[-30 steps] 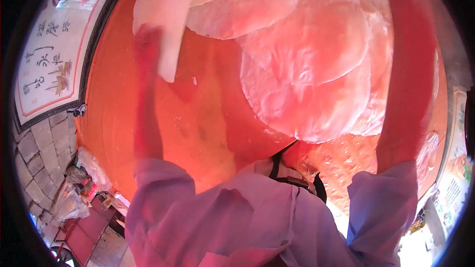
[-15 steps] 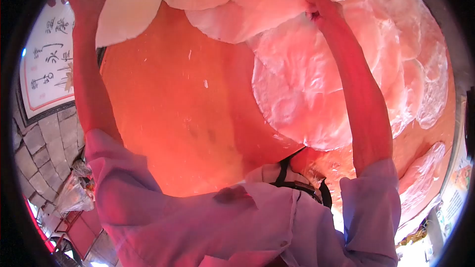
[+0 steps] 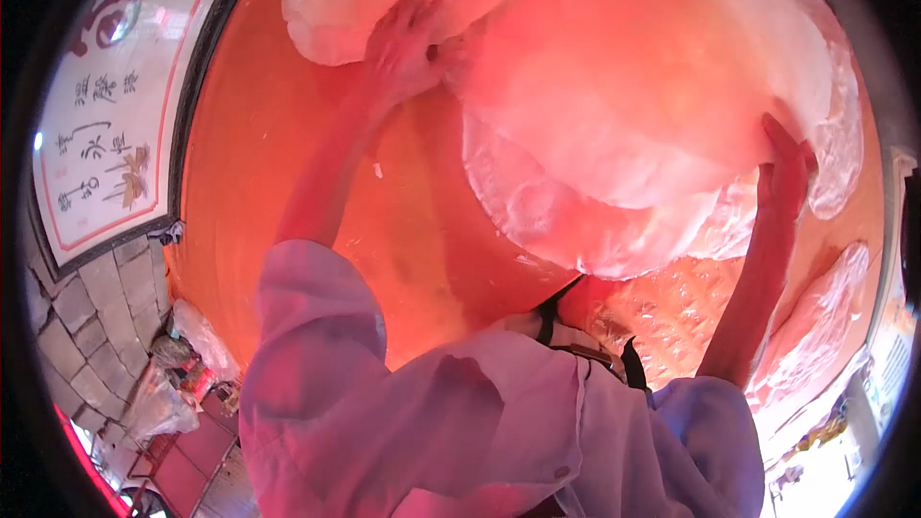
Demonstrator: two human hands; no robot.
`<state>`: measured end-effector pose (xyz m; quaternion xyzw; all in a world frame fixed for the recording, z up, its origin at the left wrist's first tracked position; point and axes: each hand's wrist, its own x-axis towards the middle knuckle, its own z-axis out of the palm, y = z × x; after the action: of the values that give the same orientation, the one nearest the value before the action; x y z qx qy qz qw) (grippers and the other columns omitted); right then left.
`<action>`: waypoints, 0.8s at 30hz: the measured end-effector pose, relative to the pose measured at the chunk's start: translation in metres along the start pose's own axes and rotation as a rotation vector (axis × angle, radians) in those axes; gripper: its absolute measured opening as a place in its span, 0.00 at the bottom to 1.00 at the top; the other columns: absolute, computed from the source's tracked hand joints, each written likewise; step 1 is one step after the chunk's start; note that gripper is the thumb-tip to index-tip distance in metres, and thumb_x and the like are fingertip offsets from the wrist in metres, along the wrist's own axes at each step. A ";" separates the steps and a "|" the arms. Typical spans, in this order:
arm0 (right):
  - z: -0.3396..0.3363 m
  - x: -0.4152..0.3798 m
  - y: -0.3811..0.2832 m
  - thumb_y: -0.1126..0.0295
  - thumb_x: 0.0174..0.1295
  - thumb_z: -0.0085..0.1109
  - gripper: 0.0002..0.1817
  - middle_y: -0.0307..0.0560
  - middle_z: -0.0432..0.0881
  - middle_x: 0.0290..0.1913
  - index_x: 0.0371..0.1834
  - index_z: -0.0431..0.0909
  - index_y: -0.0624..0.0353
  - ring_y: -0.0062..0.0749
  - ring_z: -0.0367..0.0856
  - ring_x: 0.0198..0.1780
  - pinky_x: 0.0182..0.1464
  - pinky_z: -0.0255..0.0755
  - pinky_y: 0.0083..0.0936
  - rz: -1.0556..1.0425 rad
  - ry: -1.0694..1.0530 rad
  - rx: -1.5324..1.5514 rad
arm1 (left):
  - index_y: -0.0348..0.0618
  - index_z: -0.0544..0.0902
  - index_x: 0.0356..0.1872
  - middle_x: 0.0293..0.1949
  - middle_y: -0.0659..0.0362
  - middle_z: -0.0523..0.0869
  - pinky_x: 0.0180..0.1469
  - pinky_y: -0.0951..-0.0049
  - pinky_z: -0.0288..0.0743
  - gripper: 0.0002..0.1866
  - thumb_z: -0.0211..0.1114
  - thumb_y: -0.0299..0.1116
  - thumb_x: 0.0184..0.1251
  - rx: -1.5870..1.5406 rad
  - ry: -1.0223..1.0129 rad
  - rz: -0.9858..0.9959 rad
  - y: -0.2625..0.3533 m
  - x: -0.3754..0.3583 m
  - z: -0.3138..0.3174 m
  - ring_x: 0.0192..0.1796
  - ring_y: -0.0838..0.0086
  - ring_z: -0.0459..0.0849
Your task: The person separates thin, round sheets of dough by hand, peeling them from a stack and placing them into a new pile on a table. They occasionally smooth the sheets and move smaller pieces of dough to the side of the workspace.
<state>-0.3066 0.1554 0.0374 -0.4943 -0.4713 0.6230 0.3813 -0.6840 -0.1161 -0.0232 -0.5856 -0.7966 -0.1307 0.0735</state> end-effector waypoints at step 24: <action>-0.449 -0.150 -0.378 0.75 0.55 0.60 0.06 0.44 0.83 0.22 0.33 0.86 0.59 0.21 0.71 0.14 0.16 0.62 0.20 -1.129 0.653 -2.115 | 0.32 0.71 0.62 0.52 0.37 0.81 0.55 0.56 0.75 0.22 0.53 0.30 0.70 0.093 -0.520 0.136 0.208 0.025 -0.142 0.53 0.46 0.81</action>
<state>0.1673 0.2092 0.4106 -0.4191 -0.7715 -0.4659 0.1097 -0.4989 -0.0768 0.1444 -0.6475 -0.7528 0.0660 -0.0980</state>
